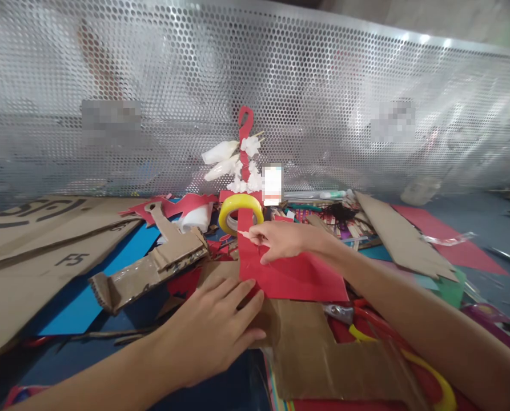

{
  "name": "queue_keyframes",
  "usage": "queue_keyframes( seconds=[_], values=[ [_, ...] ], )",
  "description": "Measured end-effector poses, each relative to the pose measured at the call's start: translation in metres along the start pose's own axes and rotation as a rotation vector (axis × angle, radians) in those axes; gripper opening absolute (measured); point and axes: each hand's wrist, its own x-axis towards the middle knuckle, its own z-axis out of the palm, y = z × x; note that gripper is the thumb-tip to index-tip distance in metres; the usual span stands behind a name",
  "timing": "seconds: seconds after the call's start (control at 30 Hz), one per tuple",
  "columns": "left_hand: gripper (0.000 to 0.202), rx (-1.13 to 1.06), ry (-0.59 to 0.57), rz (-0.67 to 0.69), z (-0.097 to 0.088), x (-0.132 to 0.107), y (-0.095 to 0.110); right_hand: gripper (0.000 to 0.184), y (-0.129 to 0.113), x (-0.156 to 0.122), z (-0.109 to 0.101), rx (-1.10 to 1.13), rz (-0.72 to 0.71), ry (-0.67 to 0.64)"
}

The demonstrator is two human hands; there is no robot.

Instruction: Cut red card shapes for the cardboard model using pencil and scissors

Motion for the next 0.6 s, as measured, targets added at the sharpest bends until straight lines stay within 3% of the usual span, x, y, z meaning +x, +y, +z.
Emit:
queue_keyframes(
  seconds=[0.17, 0.6],
  values=[
    [0.039, -0.019, -0.016, -0.026, -0.003, -0.002, 0.004, 0.035, 0.003, 0.002, 0.001, 0.023, -0.014, -0.013],
    [0.036, -0.198, -0.009, -0.081, 0.006, 0.003, -0.011, 0.033, -0.005, -0.001, 0.001, -0.054, 0.060, -0.009]
  ],
)
